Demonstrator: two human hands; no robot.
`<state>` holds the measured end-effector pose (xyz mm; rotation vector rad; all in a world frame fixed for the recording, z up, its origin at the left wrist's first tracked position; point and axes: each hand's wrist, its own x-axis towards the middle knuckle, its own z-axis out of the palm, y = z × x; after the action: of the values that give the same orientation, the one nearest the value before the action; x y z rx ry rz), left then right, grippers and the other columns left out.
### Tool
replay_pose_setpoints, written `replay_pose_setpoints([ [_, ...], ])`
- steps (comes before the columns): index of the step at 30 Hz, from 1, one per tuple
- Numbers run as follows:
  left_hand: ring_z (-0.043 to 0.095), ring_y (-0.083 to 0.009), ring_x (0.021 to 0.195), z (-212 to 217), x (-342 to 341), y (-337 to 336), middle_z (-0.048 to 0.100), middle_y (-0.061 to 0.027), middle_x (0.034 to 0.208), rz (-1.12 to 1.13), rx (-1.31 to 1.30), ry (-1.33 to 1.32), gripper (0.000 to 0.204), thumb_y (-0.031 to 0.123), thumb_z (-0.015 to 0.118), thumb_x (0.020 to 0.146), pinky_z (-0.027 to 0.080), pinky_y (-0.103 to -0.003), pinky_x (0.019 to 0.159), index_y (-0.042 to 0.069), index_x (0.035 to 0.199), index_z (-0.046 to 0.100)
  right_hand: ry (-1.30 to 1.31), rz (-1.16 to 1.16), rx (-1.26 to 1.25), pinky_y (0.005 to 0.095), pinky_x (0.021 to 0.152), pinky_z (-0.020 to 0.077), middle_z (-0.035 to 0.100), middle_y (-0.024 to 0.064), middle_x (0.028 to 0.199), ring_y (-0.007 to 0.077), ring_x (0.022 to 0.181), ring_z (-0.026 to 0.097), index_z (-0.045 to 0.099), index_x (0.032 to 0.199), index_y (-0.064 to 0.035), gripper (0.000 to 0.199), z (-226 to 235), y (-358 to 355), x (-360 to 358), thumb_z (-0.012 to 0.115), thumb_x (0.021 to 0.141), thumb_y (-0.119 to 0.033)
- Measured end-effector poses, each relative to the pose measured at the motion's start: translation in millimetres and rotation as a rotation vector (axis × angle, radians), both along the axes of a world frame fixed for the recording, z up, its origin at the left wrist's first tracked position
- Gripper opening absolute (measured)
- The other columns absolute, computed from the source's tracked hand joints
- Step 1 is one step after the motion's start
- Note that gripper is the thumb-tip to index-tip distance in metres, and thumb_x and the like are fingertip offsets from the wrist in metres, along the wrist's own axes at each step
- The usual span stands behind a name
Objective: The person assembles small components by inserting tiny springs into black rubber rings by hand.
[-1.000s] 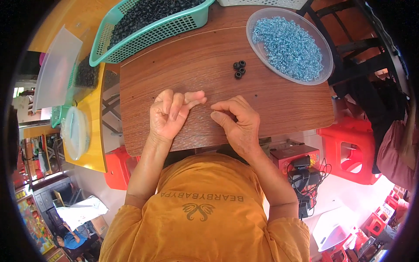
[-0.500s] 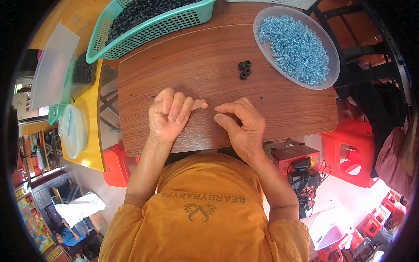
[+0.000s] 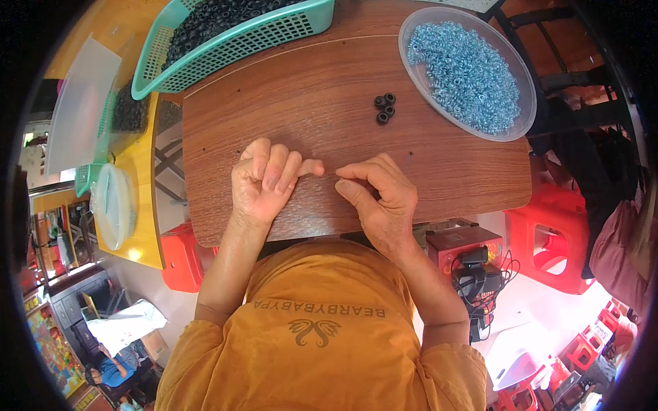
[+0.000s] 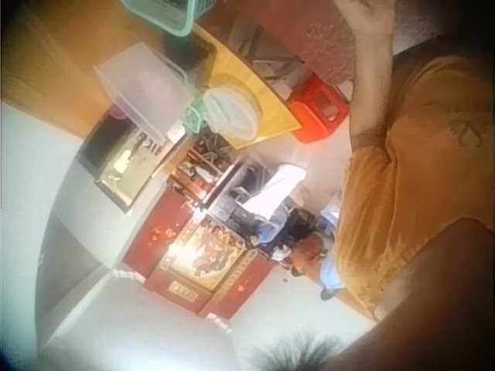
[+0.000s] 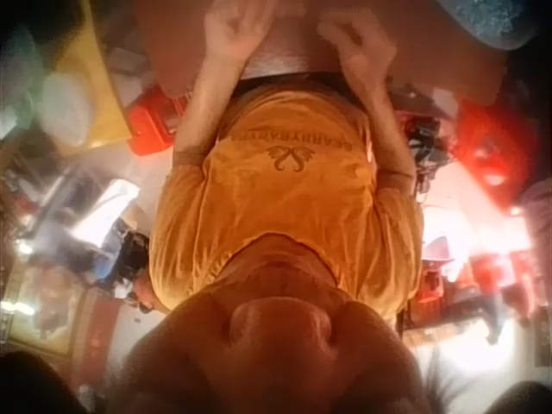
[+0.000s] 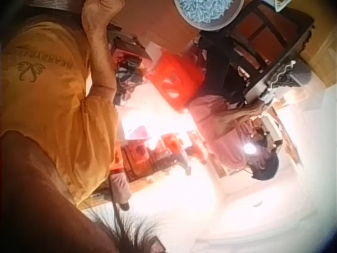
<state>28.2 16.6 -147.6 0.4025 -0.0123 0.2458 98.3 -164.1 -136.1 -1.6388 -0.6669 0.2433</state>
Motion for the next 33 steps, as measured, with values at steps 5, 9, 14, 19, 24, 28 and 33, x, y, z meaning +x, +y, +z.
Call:
replay_pose_setpoints([
  [5,0.041,-0.0188,0.051,-1.1,-3.7,4.8,0.045,-0.0068,0.052,-0.027,-0.043,0.049,0.02,-0.001,0.052,0.073,0.037,-0.038,0.053,0.01,0.058,0.047,0.002,-0.004,0.011,0.0254,0.061,0.0411,0.061,0.004,0.075,0.0142,0.07,0.053,0.068,0.087,-0.0011,0.016,-0.6,0.5,-0.2,0.072,0.072,0.003],
  [9,0.036,-0.0172,0.05,0.0,-4.1,3.9,0.044,-0.0064,0.053,-0.009,-0.068,0.063,0.019,-0.001,0.051,0.073,0.026,-0.03,0.046,0.009,0.058,0.045,0.002,-0.006,0.001,0.0253,0.061,0.0412,0.061,0.004,0.075,0.014,0.071,0.053,0.068,0.087,-0.0011,0.016,-0.7,0.7,0.2,0.072,0.072,0.002],
  [14,0.037,-0.0171,0.05,-0.4,-4.2,4.4,0.044,-0.0063,0.052,-0.008,-0.068,0.065,0.019,-0.001,0.051,0.072,0.026,-0.03,0.045,0.01,0.057,0.045,-0.004,-0.004,-0.001,0.0254,0.061,0.0412,0.062,0.0041,0.076,0.014,0.071,0.053,0.068,0.087,-0.0011,0.016,-0.7,0.8,-0.1,0.072,0.072,0.003],
  [19,0.037,-0.017,0.05,0.0,-4.2,3.7,0.044,-0.0062,0.052,0.001,-0.071,0.075,0.019,-0.001,0.051,0.072,0.026,-0.03,0.045,0.01,0.057,0.046,-0.004,-0.016,0.008,0.0256,0.061,0.0412,0.062,0.004,0.075,0.0142,0.07,0.053,0.068,0.087,-0.001,0.016,-0.6,1.9,-0.7,0.072,0.072,0.003],
  [24,0.037,-0.017,0.05,-0.3,-4.6,3.5,0.044,-0.006,0.052,-0.003,-0.07,0.065,0.018,-0.001,0.051,0.072,0.026,-0.03,0.045,0.01,0.058,0.046,-0.002,-0.015,0.006,0.0257,0.061,0.0413,0.061,0.004,0.075,0.0143,0.071,0.053,0.068,0.087,-0.0012,0.017,-0.8,1.6,-1.1,0.072,0.072,0.004],
  [28,0.037,-0.0169,0.051,0.3,-5.3,3.5,0.044,-0.0059,0.052,-0.007,-0.066,0.064,0.018,0.0,0.052,0.072,0.026,-0.03,0.045,0.01,0.058,0.046,0.007,-0.021,0.007,0.0257,0.061,0.0415,0.061,0.0036,0.075,0.0141,0.071,0.053,0.067,0.087,-0.0013,0.016,1.1,1.8,-1.8,0.071,0.072,0.004],
  [33,0.036,-0.0168,0.051,-0.9,-6.6,3.4,0.044,-0.0053,0.053,-0.005,-0.057,0.066,0.017,0.0,0.052,0.071,0.024,-0.03,0.046,0.01,0.058,0.047,0.018,-0.02,-0.002,0.0253,0.061,0.0414,0.061,0.0035,0.076,0.0135,0.071,0.053,0.067,0.087,-0.0012,0.016,0.6,1.4,-3.0,0.071,0.073,0.004],
])
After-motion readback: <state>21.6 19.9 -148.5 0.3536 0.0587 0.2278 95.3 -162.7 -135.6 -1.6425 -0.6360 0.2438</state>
